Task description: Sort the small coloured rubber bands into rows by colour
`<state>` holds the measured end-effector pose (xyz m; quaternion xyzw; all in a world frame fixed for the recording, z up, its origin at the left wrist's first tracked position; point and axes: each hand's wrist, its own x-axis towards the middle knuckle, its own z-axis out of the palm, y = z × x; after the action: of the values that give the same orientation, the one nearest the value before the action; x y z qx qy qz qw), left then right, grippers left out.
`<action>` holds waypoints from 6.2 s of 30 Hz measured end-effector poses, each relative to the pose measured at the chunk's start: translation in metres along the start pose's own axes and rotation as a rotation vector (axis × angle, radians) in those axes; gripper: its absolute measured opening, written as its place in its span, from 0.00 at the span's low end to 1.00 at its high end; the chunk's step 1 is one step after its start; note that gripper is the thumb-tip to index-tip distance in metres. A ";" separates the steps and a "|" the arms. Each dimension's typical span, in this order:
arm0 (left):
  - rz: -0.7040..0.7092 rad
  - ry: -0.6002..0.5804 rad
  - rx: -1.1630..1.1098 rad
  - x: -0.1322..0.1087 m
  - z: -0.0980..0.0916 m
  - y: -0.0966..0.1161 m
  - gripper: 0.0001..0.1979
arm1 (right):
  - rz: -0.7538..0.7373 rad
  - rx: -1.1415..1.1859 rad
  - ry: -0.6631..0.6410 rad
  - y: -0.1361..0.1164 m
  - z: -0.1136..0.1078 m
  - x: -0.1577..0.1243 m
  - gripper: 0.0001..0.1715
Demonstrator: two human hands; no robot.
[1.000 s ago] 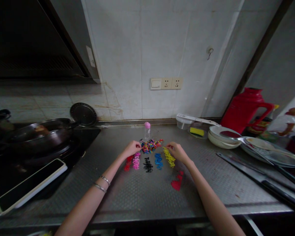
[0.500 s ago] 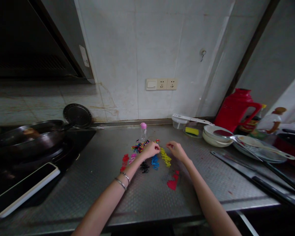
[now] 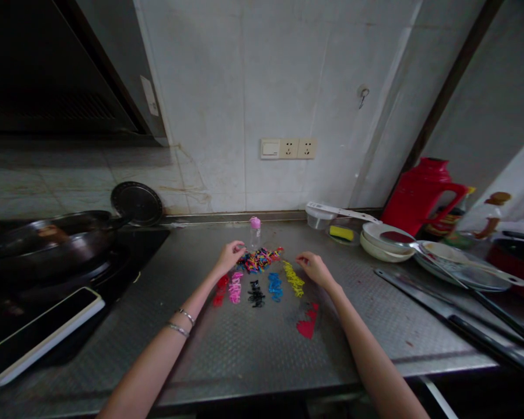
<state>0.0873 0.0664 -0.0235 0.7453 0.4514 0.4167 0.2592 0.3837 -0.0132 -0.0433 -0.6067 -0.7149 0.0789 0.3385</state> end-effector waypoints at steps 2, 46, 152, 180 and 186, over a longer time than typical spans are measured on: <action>-0.061 0.050 -0.032 -0.003 -0.015 -0.019 0.17 | 0.004 -0.012 -0.005 -0.001 0.001 0.000 0.13; -0.157 0.171 -0.166 -0.014 -0.024 -0.058 0.15 | -0.002 -0.070 -0.132 -0.026 0.039 0.046 0.10; -0.097 -0.079 0.024 -0.014 -0.043 -0.037 0.11 | 0.035 -0.066 0.026 -0.009 0.019 0.016 0.13; -0.113 0.003 0.002 -0.015 -0.063 -0.051 0.12 | 0.129 -0.386 -0.231 -0.042 0.037 0.053 0.15; -0.113 0.006 0.011 -0.016 -0.063 -0.050 0.12 | 0.107 -0.332 -0.165 -0.036 0.035 0.051 0.14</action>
<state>0.0068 0.0757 -0.0346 0.7189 0.4956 0.4011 0.2770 0.3328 0.0355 -0.0311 -0.6829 -0.7101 0.0273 0.1696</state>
